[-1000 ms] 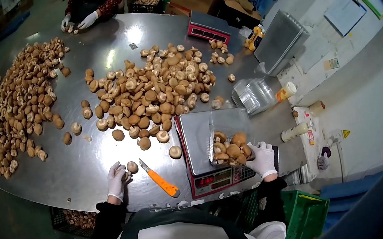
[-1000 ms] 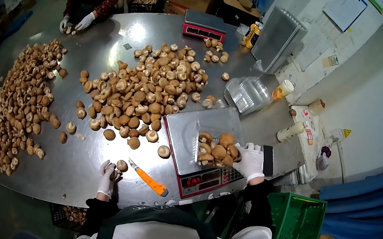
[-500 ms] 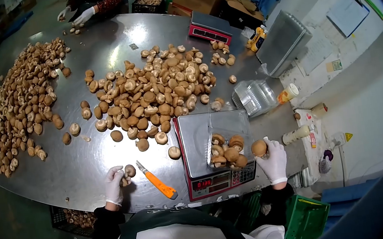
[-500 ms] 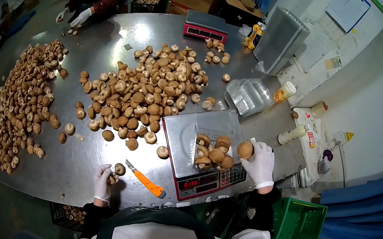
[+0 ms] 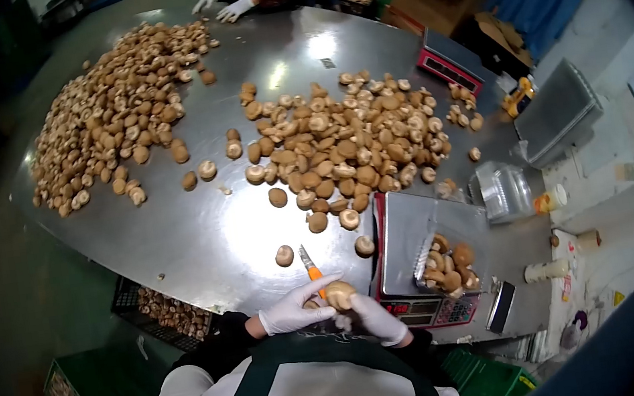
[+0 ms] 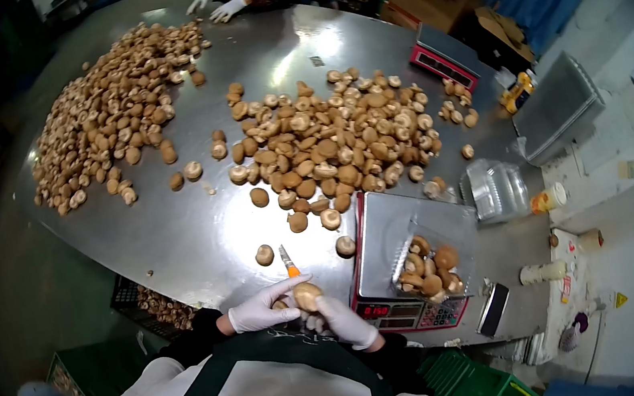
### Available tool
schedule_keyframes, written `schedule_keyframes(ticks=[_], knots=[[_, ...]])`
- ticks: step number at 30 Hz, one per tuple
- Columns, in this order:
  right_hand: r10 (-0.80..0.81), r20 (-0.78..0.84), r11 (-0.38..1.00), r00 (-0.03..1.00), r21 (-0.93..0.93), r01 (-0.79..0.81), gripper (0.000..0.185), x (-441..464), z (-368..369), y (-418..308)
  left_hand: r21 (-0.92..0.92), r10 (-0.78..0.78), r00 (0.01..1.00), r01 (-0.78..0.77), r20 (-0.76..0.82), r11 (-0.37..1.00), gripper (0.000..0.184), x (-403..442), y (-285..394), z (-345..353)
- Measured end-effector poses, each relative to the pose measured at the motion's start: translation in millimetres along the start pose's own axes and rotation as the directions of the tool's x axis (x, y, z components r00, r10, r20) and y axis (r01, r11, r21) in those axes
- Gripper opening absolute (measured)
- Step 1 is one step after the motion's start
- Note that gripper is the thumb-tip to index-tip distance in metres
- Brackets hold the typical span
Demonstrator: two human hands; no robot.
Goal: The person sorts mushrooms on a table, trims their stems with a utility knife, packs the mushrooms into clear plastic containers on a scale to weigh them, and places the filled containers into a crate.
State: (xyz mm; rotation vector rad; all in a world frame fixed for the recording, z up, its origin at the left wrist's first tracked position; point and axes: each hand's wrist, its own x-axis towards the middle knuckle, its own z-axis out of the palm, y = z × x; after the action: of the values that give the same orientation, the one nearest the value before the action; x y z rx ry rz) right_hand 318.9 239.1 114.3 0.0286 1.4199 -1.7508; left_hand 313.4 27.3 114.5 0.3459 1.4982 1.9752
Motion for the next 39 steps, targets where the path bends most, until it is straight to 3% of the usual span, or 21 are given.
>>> schedule_keyframes(ticks=[2,3,5,8,11,13,15,16,19,20,21,23,24,25,26,27,30,32,35,37,39], knots=[[-0.003,0.051,0.947,0.999,-0.321,0.019,0.058,26.0,13.0,13.2,-0.045,-0.080,0.991,0.076,-0.103,0.996,0.045,-14.4,-8.7,-12.4],[-0.227,0.089,0.790,0.970,-0.565,0.237,0.051,39.8,13.0,28.2,0.002,-0.121,0.978,0.123,-0.169,0.992,0.038,-27.8,-16.9,-28.9],[-0.352,0.059,0.646,0.934,-0.707,0.288,0.041,50.7,21.9,20.2,0.071,-0.182,0.910,0.224,-0.373,0.972,0.025,-63.7,-32.7,-62.6],[-0.242,-0.079,0.676,0.967,-0.728,0.110,0.034,70.1,20.0,5.4,0.245,-0.082,0.810,0.270,-0.581,0.931,0.026,-139.1,-42.6,-116.2],[-0.487,-0.030,0.441,0.873,-0.871,0.216,0.033,102.9,17.6,2.6,0.333,-0.057,0.601,0.516,-0.797,0.789,0.031,-219.8,-84.7,-176.5],[-0.496,-0.009,0.348,0.868,-0.918,0.190,0.029,120.8,31.3,-5.4,0.321,0.055,0.328,0.856,-0.943,0.406,0.038,-231.3,-70.0,-171.8],[-0.566,0.202,0.028,0.799,-0.964,0.264,0.024,148.3,36.1,7.3,0.305,0.218,0.232,0.856,-0.948,0.418,0.038,-226.6,-72.4,-176.7],[-0.506,0.201,-0.025,0.839,-0.975,0.219,0.021,159.0,38.7,11.4,0.361,0.214,0.296,0.653,-0.931,0.665,0.036,-221.9,-78.4,-184.1],[-0.502,0.186,0.019,0.845,-0.974,0.226,0.013,172.1,35.5,16.5,0.234,0.156,0.463,0.116,-0.873,0.965,0.025,-169.3,-62.0,-174.6],[-0.502,0.133,0.167,0.855,-0.955,0.246,0.014,166.6,34.6,13.7,-0.208,-0.072,0.573,-0.175,-0.816,0.962,0.025,-153.6,-48.9,-159.9],[-0.594,0.082,0.261,0.800,-0.921,0.289,0.021,152.1,38.4,7.5,-0.435,-0.120,0.669,-0.326,-0.733,0.839,0.030,-141.3,-65.2,-165.8],[-0.683,0.028,0.454,0.730,-0.767,0.453,0.029,124.3,31.5,-2.2,-0.644,-0.210,0.767,-0.319,-0.607,0.696,0.035,-101.1,-34.2,-136.6],[-0.670,-0.051,0.576,0.741,-0.665,0.475,0.031,99.5,28.2,-12.2,-0.687,-0.197,0.838,-0.258,-0.510,0.679,0.037,-83.3,-23.7,-126.9],[-0.723,-0.090,0.533,0.684,-0.703,0.471,0.031,64.2,27.0,-35.2,-0.722,-0.182,0.893,-0.197,-0.411,0.663,0.039,-67.4,-15.7,-120.1],[-0.628,-0.248,0.712,0.737,-0.564,0.418,0.030,37.2,14.4,-35.4,-0.717,-0.176,0.923,-0.136,-0.342,0.683,0.041,-50.0,-17.6,-118.8],[-0.718,-0.288,0.659,0.634,-0.573,0.487,0.029,7.2,5.9,-53.4,-0.701,-0.202,0.929,-0.079,-0.310,0.708,0.043,-31.6,-4.6,-106.2],[-0.797,-0.539,0.577,0.274,-0.813,0.081,0.030,-72.1,-42.0,-61.3,-0.482,-0.121,0.982,0.037,-0.144,0.875,0.043,23.2,21.8,-72.0],[-0.665,-0.723,0.746,0.185,-0.656,0.117,0.033,-107.9,-74.1,-50.3,-0.300,-0.065,0.995,0.042,-0.070,0.953,0.046,59.7,29.3,-48.1],[-0.608,-0.781,0.793,0.141,-0.587,0.166,0.032,-132.3,-120.0,-25.0,0.023,0.078,0.997,-0.078,-0.006,0.997,0.047,107.7,31.6,-9.3],[-0.619,-0.772,0.781,0.141,-0.625,0.007,0.031,-134.8,-128.7,-28.8,-0.101,0.120,0.989,-0.111,0.087,0.989,0.045,133.7,32.3,21.4],[-0.733,-0.665,0.672,0.141,-0.740,0.002,0.029,-126.5,-146.6,-23.6,0.345,0.277,0.955,-0.295,0.102,0.891,0.045,156.1,31.1,44.1]])
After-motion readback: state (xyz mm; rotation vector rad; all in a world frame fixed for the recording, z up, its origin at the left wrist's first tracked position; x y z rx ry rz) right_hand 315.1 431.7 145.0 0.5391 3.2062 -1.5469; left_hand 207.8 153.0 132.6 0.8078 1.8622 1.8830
